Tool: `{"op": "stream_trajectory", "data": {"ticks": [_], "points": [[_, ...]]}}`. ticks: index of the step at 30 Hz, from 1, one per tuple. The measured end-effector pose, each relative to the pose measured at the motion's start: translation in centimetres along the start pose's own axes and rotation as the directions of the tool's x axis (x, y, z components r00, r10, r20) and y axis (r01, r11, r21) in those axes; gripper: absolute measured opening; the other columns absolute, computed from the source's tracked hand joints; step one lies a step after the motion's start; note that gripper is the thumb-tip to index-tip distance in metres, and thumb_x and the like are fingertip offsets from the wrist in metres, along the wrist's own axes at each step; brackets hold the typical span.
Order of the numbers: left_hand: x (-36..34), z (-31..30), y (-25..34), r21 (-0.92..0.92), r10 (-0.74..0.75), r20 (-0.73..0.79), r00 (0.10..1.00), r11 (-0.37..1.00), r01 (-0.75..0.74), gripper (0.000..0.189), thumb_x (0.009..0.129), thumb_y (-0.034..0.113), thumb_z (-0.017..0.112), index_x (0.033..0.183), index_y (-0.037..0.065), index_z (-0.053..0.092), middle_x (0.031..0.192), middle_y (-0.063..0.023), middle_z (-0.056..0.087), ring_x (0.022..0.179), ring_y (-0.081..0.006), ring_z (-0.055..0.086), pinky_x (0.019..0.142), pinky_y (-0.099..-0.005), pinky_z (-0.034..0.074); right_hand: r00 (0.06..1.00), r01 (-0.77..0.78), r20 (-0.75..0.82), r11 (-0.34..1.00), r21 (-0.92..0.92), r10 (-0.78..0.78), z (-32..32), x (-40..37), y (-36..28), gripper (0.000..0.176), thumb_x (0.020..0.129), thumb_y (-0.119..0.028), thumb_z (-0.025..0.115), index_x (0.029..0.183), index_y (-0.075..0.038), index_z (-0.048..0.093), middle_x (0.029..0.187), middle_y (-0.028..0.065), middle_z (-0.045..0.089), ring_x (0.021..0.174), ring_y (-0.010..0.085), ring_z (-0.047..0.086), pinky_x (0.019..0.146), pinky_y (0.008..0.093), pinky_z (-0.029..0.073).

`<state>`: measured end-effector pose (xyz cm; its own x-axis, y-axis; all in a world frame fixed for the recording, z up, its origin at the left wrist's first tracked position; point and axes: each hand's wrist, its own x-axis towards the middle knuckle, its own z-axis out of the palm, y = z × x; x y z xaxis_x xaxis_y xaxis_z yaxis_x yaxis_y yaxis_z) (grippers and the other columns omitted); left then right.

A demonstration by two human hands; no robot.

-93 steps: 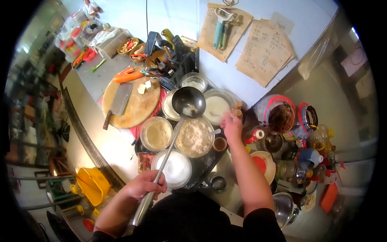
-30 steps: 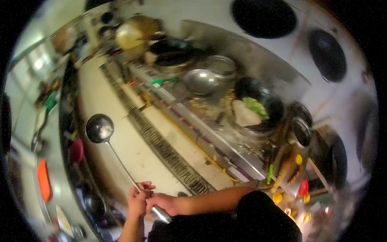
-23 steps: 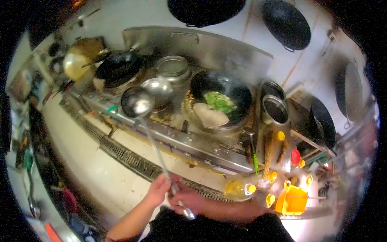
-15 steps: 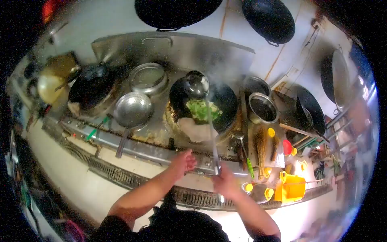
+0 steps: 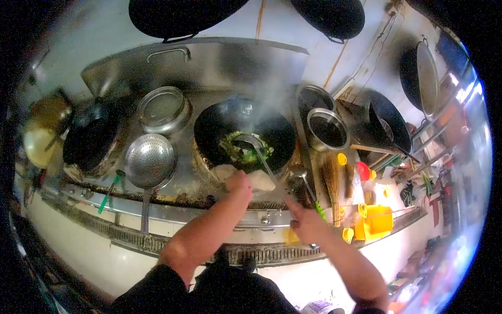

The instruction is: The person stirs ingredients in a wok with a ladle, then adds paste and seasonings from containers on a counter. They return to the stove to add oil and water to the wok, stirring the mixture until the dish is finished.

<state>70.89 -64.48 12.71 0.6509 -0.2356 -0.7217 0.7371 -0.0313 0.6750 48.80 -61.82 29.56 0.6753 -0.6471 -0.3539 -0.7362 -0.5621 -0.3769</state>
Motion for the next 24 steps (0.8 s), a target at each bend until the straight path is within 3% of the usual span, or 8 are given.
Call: {"op": "stream_trajectory", "data": {"ticks": [4, 6, 8, 10, 11, 13, 22, 24], "points": [[-3.4, -2.4, 1.9, 0.3, 0.227, 0.25, 0.941, 0.906, -0.299, 0.023, 0.078, 0.016, 0.06, 0.087, -0.006, 0.056, 0.089, -0.0181, 0.06, 0.073, -0.0282, 0.058, 0.061, -0.0391, 0.047, 0.958, 0.27, 0.12, 0.961, -0.068, -0.26, -2.6, 0.5, 2.3, 0.065, 0.082, -0.016, 0.051, 0.141, -0.011, 0.024, 0.085, 0.0239, 0.062, 0.075, 0.0364, 0.062, 0.073, 0.0436, 0.049], [-2.7, -4.0, -0.5, -0.216, -0.038, 0.189, 0.981, 0.973, 0.079, 0.025, 0.079, 0.016, 0.06, 0.089, -0.006, 0.056, 0.091, -0.0174, 0.061, 0.076, -0.0264, 0.058, 0.065, -0.0366, 0.047, 0.885, 0.466, 0.067, 0.881, -0.085, -0.461, -0.8, 0.1, 3.3, 0.065, 0.083, -0.016, 0.05, 0.141, -0.011, 0.022, 0.084, 0.0235, 0.062, 0.073, 0.0353, 0.062, 0.073, 0.0439, 0.049], [-1.2, -7.8, -6.7, -0.135, 0.082, 0.092, 0.992, 0.988, -0.069, 0.021, 0.079, 0.012, 0.058, 0.09, -0.006, 0.056, 0.09, -0.0155, 0.06, 0.075, -0.023, 0.057, 0.064, -0.0364, 0.047, 0.989, 0.01, 0.149, 0.976, -0.216, 0.023, 1.2, -0.5, 0.8, 0.068, 0.084, -0.016, 0.05, 0.143, -0.011, 0.016, 0.084, 0.0228, 0.062, 0.072, 0.0338, 0.063, 0.071, 0.0433, 0.049], [-4.7, -13.0, -9.3, 0.515, 0.429, 0.299, 0.853, 0.68, -0.522, 0.018, 0.078, 0.007, 0.056, 0.091, -0.006, 0.058, 0.089, -0.0124, 0.06, 0.076, -0.0207, 0.056, 0.065, -0.0358, 0.047, 0.997, -0.002, 0.07, 0.971, -0.24, 0.019, 0.7, -3.5, -0.1, 0.072, 0.084, -0.018, 0.051, 0.144, -0.014, 0.012, 0.083, 0.0232, 0.062, 0.074, 0.0342, 0.063, 0.071, 0.0417, 0.049], [-7.1, -13.0, -8.0, 0.511, 0.438, 0.3, 0.847, 0.676, -0.531, 0.018, 0.078, 0.007, 0.056, 0.091, -0.006, 0.058, 0.089, -0.0124, 0.06, 0.076, -0.0207, 0.056, 0.065, -0.0358, 0.047, 0.995, -0.024, 0.083, 0.97, -0.242, 0.045, -0.4, -5.2, -0.2, 0.071, 0.083, -0.018, 0.052, 0.144, -0.016, 0.014, 0.084, 0.0239, 0.062, 0.075, 0.0351, 0.063, 0.072, 0.041, 0.049], [-11.8, -12.2, -6.3, -0.18, 0.25, 0.105, 0.962, 0.957, -0.229, 0.016, 0.077, 0.004, 0.055, 0.09, -0.005, 0.059, 0.086, -0.0087, 0.061, 0.077, -0.0202, 0.056, 0.067, -0.0351, 0.046, 0.969, -0.151, 0.174, 0.978, -0.146, 0.176, -3.1, -7.4, -0.4, 0.068, 0.083, -0.017, 0.053, 0.143, -0.021, 0.022, 0.086, 0.0245, 0.061, 0.078, 0.0354, 0.062, 0.074, 0.0401, 0.049], [-5.7, -8.7, -5.0, -0.131, 0.102, 0.231, 0.968, 0.989, -0.073, 0.009, 0.077, 0.014, 0.056, 0.079, 0.005, 0.055, 0.073, -0.0088, 0.056, 0.063, -0.02, 0.053, 0.054, -0.0337, 0.046, 0.988, 0.136, 0.082, 0.99, -0.024, -0.134, -0.4, -3.7, 1.6, 0.066, 0.079, -0.014, 0.054, 0.14, -0.014, 0.029, 0.084, 0.0226, 0.062, 0.073, 0.035, 0.062, 0.071, 0.0397, 0.049], [4.4, -13.1, -16.7, 0.409, 0.539, 0.338, 0.771, 0.654, -0.637, 0.014, 0.079, 0.016, 0.055, 0.081, 0.002, 0.055, 0.077, -0.0094, 0.058, 0.064, -0.02, 0.053, 0.056, -0.0347, 0.046, 0.998, 0.028, 0.066, 0.99, -0.14, -0.019, 1.0, -4.4, 0.9, 0.067, 0.078, -0.011, 0.052, 0.14, -0.01, 0.025, 0.089, 0.025, 0.06, 0.082, 0.0389, 0.06, 0.076, 0.0454, 0.048]]}}
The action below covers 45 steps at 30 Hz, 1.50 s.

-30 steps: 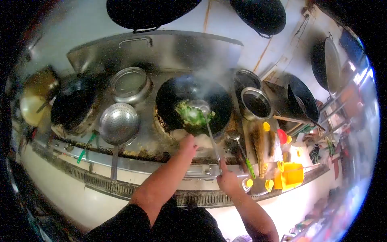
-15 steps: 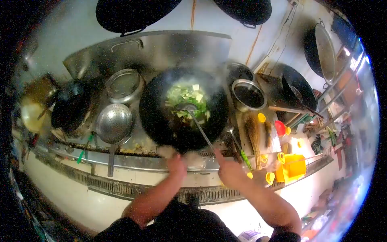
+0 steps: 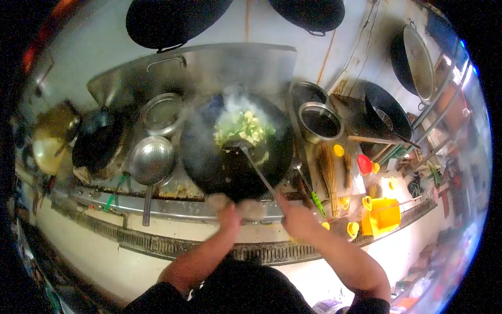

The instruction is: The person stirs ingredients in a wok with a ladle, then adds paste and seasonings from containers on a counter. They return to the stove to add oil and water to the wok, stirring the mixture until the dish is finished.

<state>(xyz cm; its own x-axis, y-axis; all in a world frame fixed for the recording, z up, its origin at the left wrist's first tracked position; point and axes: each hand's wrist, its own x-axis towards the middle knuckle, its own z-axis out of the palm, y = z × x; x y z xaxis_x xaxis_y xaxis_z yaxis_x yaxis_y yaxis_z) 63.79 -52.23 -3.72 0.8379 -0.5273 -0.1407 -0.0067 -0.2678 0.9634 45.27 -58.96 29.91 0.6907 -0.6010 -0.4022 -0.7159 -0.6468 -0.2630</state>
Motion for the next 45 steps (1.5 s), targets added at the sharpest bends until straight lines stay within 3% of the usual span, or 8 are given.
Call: {"op": "stream_trajectory", "data": {"ticks": [3, 11, 14, 21, 26, 30, 35, 45], "points": [[-5.6, -3.6, 10.4, -0.64, -0.215, -0.146, 0.966, 0.765, 0.074, 0.015, 0.086, 0.016, 0.056, 0.094, 0.005, 0.05, 0.082, -0.0071, 0.051, 0.067, -0.0185, 0.049, 0.054, -0.0323, 0.043, 0.999, 0.02, 0.051, 1.0, -0.013, -0.02, -2.6, -2.4, -0.3, 0.069, 0.079, -0.012, 0.053, 0.141, -0.011, 0.023, 0.088, 0.0256, 0.061, 0.081, 0.0386, 0.061, 0.076, 0.0446, 0.049], [-0.8, -5.0, 13.1, -0.586, -0.491, 0.074, 0.868, 0.683, 0.437, 0.011, 0.079, 0.007, 0.053, 0.089, 0.001, 0.055, 0.082, -0.0079, 0.056, 0.075, -0.0162, 0.052, 0.053, -0.0318, 0.043, 0.999, 0.048, -0.009, 0.991, 0.129, -0.047, -0.3, 0.9, -0.4, 0.064, 0.08, -0.014, 0.055, 0.139, -0.014, 0.029, 0.087, 0.0232, 0.063, 0.079, 0.0357, 0.062, 0.075, 0.0439, 0.049], [-7.2, -7.5, 15.6, -0.812, -0.37, -0.034, 0.929, 0.552, 0.19, 0.036, 0.08, -0.003, 0.05, 0.116, 0.002, 0.048, 0.099, -0.007, 0.055, 0.08, -0.0178, 0.055, 0.064, -0.0319, 0.051, 0.999, 0.029, -0.04, 0.999, 0.033, -0.027, -2.1, -1.3, -1.3, 0.063, 0.081, -0.016, 0.055, 0.139, -0.015, 0.03, 0.091, 0.0226, 0.063, 0.081, 0.036, 0.062, 0.078, 0.0426, 0.049], [3.4, -5.3, 13.2, -0.63, -0.39, 0.109, 0.914, 0.685, 0.367, 0.027, 0.08, 0.009, 0.055, 0.105, 0.0, 0.052, 0.088, -0.0059, 0.058, 0.079, -0.0168, 0.053, 0.071, -0.0328, 0.045, 0.998, 0.02, 0.046, 0.958, 0.286, -0.035, -0.9, 1.5, 0.0, 0.062, 0.081, -0.015, 0.054, 0.139, -0.015, 0.03, 0.086, 0.0186, 0.064, 0.079, 0.0361, 0.062, 0.078, 0.0402, 0.048], [-5.8, -8.3, 14.3, -0.664, -0.229, -0.218, 0.949, 0.747, 0.027, 0.042, 0.077, 0.0, 0.055, 0.119, -0.001, 0.047, 0.102, -0.0069, 0.057, 0.096, -0.0188, 0.052, 0.082, -0.0353, 0.046, 0.997, 0.045, -0.063, 0.999, 0.014, -0.044, -1.1, -0.3, -1.0, 0.065, 0.08, -0.014, 0.053, 0.14, -0.015, 0.027, 0.096, 0.0222, 0.061, 0.081, 0.0386, 0.061, 0.075, 0.0461, 0.048], [0.4, -8.0, 18.6, -0.632, -0.438, 0.056, 0.897, 0.68, 0.371, 0.024, 0.079, 0.008, 0.056, 0.101, 0.0, 0.051, 0.09, -0.0052, 0.055, 0.078, -0.0145, 0.05, 0.067, -0.0324, 0.042, 0.999, 0.033, 0.037, 0.99, 0.135, -0.038, -3.1, -0.9, -1.1, 0.064, 0.08, -0.017, 0.055, 0.139, -0.017, 0.031, 0.094, 0.0245, 0.061, 0.08, 0.0364, 0.062, 0.077, 0.0421, 0.049], [-1.2, -6.7, 9.7, -0.539, -0.237, -0.041, 0.971, 0.823, 0.178, 0.029, 0.078, 0.005, 0.055, 0.105, -0.001, 0.049, 0.094, -0.0063, 0.057, 0.083, -0.0161, 0.051, 0.068, -0.0302, 0.044, 0.999, -0.001, -0.039, 0.992, 0.129, 0.007, 0.0, 0.7, -1.5, 0.058, 0.08, -0.016, 0.057, 0.135, -0.014, 0.037, 0.086, 0.02, 0.062, 0.081, 0.0302, 0.062, 0.073, 0.0357, 0.049], [2.5, -7.1, 14.8, -0.427, -0.258, 0.047, 0.965, 0.868, 0.253, 0.036, 0.08, 0.005, 0.054, 0.114, -0.002, 0.046, 0.099, -0.0065, 0.055, 0.082, -0.0174, 0.052, 0.075, -0.032, 0.044, 0.999, 0.009, -0.042, 0.963, 0.269, 0.002, -0.8, 1.6, -1.8, 0.058, 0.077, -0.013, 0.06, 0.132, -0.013, 0.041, 0.105, 0.0203, 0.06, 0.088, 0.0352, 0.06, 0.08, 0.0407, 0.048]]}}
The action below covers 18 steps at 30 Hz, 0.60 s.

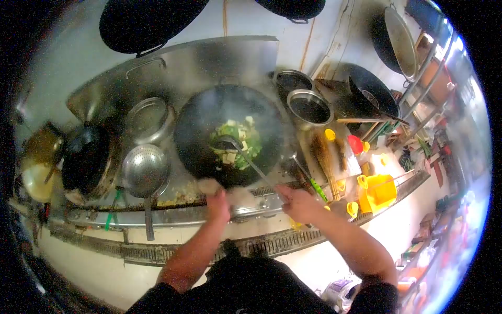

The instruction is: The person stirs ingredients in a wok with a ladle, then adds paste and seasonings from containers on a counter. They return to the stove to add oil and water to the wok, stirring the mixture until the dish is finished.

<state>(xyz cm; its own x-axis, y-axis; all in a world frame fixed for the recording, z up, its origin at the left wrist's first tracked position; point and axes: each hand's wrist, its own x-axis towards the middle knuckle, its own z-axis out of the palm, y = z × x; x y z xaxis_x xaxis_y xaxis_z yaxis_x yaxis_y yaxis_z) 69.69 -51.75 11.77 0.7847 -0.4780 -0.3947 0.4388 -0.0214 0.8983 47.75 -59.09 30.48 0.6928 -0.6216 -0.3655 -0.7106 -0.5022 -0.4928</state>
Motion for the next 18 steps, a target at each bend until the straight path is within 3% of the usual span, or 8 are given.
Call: {"op": "stream_trajectory", "data": {"ticks": [2, 5, 8, 9, 11, 13, 15, 18], "points": [[-3.7, -2.4, -3.5, -0.091, 0.069, -0.068, 0.995, 0.993, -0.075, 0.034, 0.079, 0.003, 0.053, 0.112, -0.002, 0.049, 0.099, -0.0067, 0.057, 0.086, -0.017, 0.054, 0.075, -0.0314, 0.045, 0.981, 0.036, -0.18, 0.978, -0.204, -0.073, 1.5, -0.4, 0.5, 0.059, 0.078, -0.013, 0.059, 0.133, -0.016, 0.039, 0.106, 0.021, 0.06, 0.091, 0.0345, 0.06, 0.08, 0.041, 0.048], [-5.7, -3.1, -0.4, -0.286, 0.006, -0.038, 0.999, 0.958, -0.017, 0.027, 0.079, 0.004, 0.053, 0.105, 0.0, 0.053, 0.094, -0.0051, 0.057, 0.083, -0.0148, 0.054, 0.072, -0.0313, 0.045, 0.998, -0.054, -0.043, 0.974, -0.218, 0.046, -1.8, -3.1, -2.4, 0.06, 0.078, -0.013, 0.058, 0.135, -0.018, 0.038, 0.103, 0.0217, 0.06, 0.089, 0.0348, 0.061, 0.079, 0.0417, 0.049], [-3.1, -0.9, 6.2, -0.179, -0.205, 0.007, 0.979, 0.963, 0.202, 0.008, 0.079, 0.01, 0.055, 0.083, 0.003, 0.051, 0.075, -0.0044, 0.051, 0.065, -0.015, 0.045, 0.059, -0.0337, 0.04, 1.0, 0.014, 0.006, 0.998, -0.068, -0.014, -2.2, -2.3, -1.3, 0.059, 0.079, -0.014, 0.058, 0.134, -0.016, 0.039, 0.1, 0.0206, 0.062, 0.083, 0.0344, 0.062, 0.076, 0.0423, 0.049], [0.2, 0.4, 4.3, -0.18, -0.108, -0.031, 0.994, 0.979, 0.101, 0.012, 0.08, 0.012, 0.055, 0.079, 0.0, 0.05, 0.074, -0.0065, 0.051, 0.065, -0.018, 0.046, 0.06, -0.0358, 0.04, 0.998, 0.045, 0.042, 0.997, 0.059, -0.048, -2.2, -1.8, -1.1, 0.059, 0.079, -0.014, 0.058, 0.134, -0.015, 0.039, 0.099, 0.0205, 0.062, 0.082, 0.0346, 0.062, 0.075, 0.0425, 0.049], [0.5, 0.2, 2.4, 0.081, 0.011, 0.027, 1.0, 0.997, -0.013, 0.018, 0.081, 0.013, 0.056, 0.085, -0.003, 0.05, 0.077, -0.0081, 0.054, 0.068, -0.0203, 0.049, 0.062, -0.0369, 0.042, 0.991, -0.101, 0.101, 0.976, 0.192, 0.083, -0.7, -0.3, -1.1, 0.059, 0.078, -0.013, 0.058, 0.134, -0.014, 0.04, 0.096, 0.0205, 0.062, 0.078, 0.0343, 0.062, 0.071, 0.0414, 0.049], [0.0, -3.0, -3.5, 0.225, 0.102, 0.112, 0.988, 0.966, -0.126, 0.023, 0.081, 0.013, 0.057, 0.097, -0.002, 0.05, 0.083, -0.0083, 0.056, 0.07, -0.0198, 0.052, 0.063, -0.0361, 0.043, 0.987, 0.035, -0.157, 0.997, -0.062, -0.044, 1.7, 0.3, -0.1, 0.059, 0.078, -0.012, 0.058, 0.133, -0.014, 0.04, 0.093, 0.021, 0.062, 0.074, 0.0333, 0.062, 0.068, 0.0392, 0.049], [-5.5, -3.7, -0.4, -0.229, -0.01, 0.043, 0.999, 0.973, 0.019, 0.031, 0.081, 0.011, 0.058, 0.108, 0.0, 0.048, 0.085, -0.0069, 0.056, 0.07, -0.0175, 0.053, 0.06, -0.0332, 0.043, 0.989, 0.027, -0.146, 0.998, -0.052, -0.035, 1.0, -1.3, -0.7, 0.059, 0.077, -0.012, 0.057, 0.133, -0.015, 0.04, 0.09, 0.0217, 0.061, 0.077, 0.0343, 0.062, 0.07, 0.0399, 0.049], [-5.7, -2.3, 4.8, -0.186, -0.197, 0.033, 0.98, 0.962, 0.2, 0.025, 0.081, 0.01, 0.057, 0.104, 0.003, 0.048, 0.081, -0.0035, 0.053, 0.065, -0.0141, 0.05, 0.054, -0.0303, 0.041, 0.998, -0.057, -0.016, 0.998, -0.032, 0.057, -3.1, -2.5, -3.5, 0.06, 0.076, -0.012, 0.057, 0.133, -0.016, 0.04, 0.09, 0.0227, 0.061, 0.08, 0.0356, 0.061, 0.073, 0.041, 0.049]]}}
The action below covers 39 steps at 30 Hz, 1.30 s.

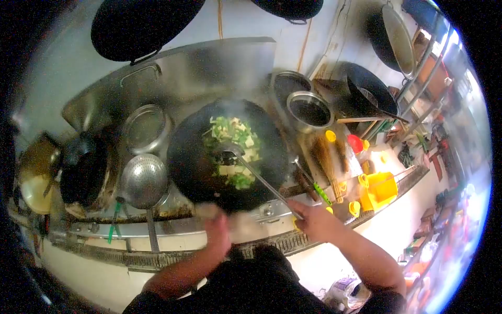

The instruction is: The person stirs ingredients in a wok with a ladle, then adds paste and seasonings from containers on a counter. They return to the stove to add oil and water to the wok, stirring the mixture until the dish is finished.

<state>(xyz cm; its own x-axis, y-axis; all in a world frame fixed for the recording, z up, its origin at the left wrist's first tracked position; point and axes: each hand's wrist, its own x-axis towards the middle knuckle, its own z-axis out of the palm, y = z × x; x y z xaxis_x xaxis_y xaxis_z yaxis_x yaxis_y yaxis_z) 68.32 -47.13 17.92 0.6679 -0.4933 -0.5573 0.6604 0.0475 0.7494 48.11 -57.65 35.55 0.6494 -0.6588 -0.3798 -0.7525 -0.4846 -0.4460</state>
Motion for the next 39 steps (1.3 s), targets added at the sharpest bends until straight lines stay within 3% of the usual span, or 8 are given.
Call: {"op": "stream_trajectory", "data": {"ticks": [7, 13, 16, 18, 21, 24, 36, 39], "points": [[7.0, -1.6, -5.8, 0.399, 0.099, 0.044, 0.994, 0.911, -0.108, 0.024, 0.08, 0.014, 0.059, 0.092, -0.007, 0.054, 0.086, -0.0106, 0.058, 0.076, -0.0193, 0.053, 0.068, -0.0385, 0.044, 0.998, 0.054, -0.009, 0.997, -0.058, -0.054, 2.0, 3.6, 3.9, 0.064, 0.078, -0.014, 0.055, 0.138, -0.02, 0.033, 0.087, 0.0216, 0.062, 0.077, 0.0357, 0.062, 0.07, 0.0414, 0.049], [4.2, 4.0, 0.9, 0.01, -0.035, -0.057, 0.998, 0.999, 0.036, 0.019, 0.078, 0.01, 0.057, 0.089, -0.004, 0.05, 0.079, -0.0063, 0.054, 0.068, -0.0192, 0.052, 0.055, -0.0346, 0.043, 0.991, 0.113, 0.075, 0.992, -0.053, -0.109, -2.2, 3.8, 5.4, 0.063, 0.082, -0.017, 0.055, 0.139, -0.019, 0.03, 0.077, 0.0211, 0.062, 0.07, 0.0367, 0.062, 0.066, 0.0443, 0.05], [10.2, 4.7, -3.0, 0.228, 0.096, -0.056, 0.994, 0.97, -0.081, 0.015, 0.08, 0.009, 0.056, 0.088, 0.0, 0.047, 0.077, -0.0039, 0.049, 0.064, -0.0169, 0.048, 0.054, -0.0353, 0.042, 0.978, 0.0, 0.206, 0.992, 0.128, -0.027, -1.5, 6.1, 5.7, 0.058, 0.081, -0.016, 0.057, 0.136, -0.018, 0.036, 0.087, 0.0235, 0.062, 0.075, 0.0376, 0.061, 0.071, 0.0423, 0.049], [6.7, 2.4, -4.3, 0.196, -0.028, -0.001, 1.0, 0.98, 0.027, 0.013, 0.081, 0.01, 0.056, 0.089, 0.002, 0.048, 0.08, -0.0041, 0.05, 0.066, -0.0167, 0.049, 0.055, -0.0354, 0.042, 0.997, 0.018, 0.082, 0.988, -0.153, -0.006, 0.4, 6.5, 6.8, 0.06, 0.081, -0.017, 0.057, 0.137, -0.018, 0.034, 0.079, 0.0222, 0.061, 0.072, 0.0362, 0.061, 0.069, 0.0408, 0.049], [4.0, -0.1, -6.7, 0.43, 0.477, 0.155, 0.865, 0.756, -0.494, 0.013, 0.081, 0.009, 0.056, 0.09, 0.004, 0.048, 0.08, -0.0037, 0.051, 0.065, -0.016, 0.048, 0.057, -0.034, 0.042, 0.989, 0.139, -0.035, 0.976, -0.165, -0.147, 0.5, 4.1, 8.9, 0.06, 0.081, -0.017, 0.058, 0.136, -0.018, 0.035, 0.077, 0.0216, 0.061, 0.072, 0.0348, 0.062, 0.067, 0.0407, 0.049], [4.1, 3.6, -2.0, 0.02, -0.005, -0.069, 0.998, 1.0, 0.007, 0.018, 0.079, 0.012, 0.057, 0.091, 0.004, 0.046, 0.079, -0.0031, 0.048, 0.069, -0.0143, 0.045, 0.063, -0.0323, 0.041, 0.992, 0.103, 0.075, 0.995, 0.017, -0.104, -1.0, 2.7, 8.9, 0.062, 0.081, -0.013, 0.059, 0.137, -0.019, 0.034, 0.08, 0.0194, 0.062, 0.072, 0.0304, 0.063, 0.067, 0.0371, 0.05], [13.8, 9.0, -1.6, 0.177, -0.042, -0.199, 0.979, 0.981, 0.078, 0.033, 0.081, 0.019, 0.06, 0.101, -0.004, 0.048, 0.095, -0.0162, 0.055, 0.079, -0.0292, 0.06, 0.06, -0.0421, 0.054, 0.999, 0.02, 0.035, 0.951, 0.31, -0.033, 3.7, 7.9, 8.8, 0.068, 0.078, -0.011, 0.057, 0.139, -0.011, 0.029, 0.075, 0.0206, 0.058, 0.066, 0.0299, 0.059, 0.065, 0.0356, 0.048], [13.9, 7.9, -1.2, -0.041, -0.219, -0.01, 0.976, 0.975, 0.218, 0.044, 0.08, 0.024, 0.063, 0.11, -0.003, 0.045, 0.106, -0.019, 0.052, 0.079, -0.03, 0.061, 0.061, -0.0425, 0.055, 0.978, -0.201, 0.21, 0.332, 0.922, 0.008, 3.6, 8.6, 6.8, 0.071, 0.074, 0.002, 0.056, 0.139, -0.014, 0.032, 0.061, 0.0078, 0.05, 0.048, 0.0185, 0.05, 0.045, 0.0295, 0.041]]}}
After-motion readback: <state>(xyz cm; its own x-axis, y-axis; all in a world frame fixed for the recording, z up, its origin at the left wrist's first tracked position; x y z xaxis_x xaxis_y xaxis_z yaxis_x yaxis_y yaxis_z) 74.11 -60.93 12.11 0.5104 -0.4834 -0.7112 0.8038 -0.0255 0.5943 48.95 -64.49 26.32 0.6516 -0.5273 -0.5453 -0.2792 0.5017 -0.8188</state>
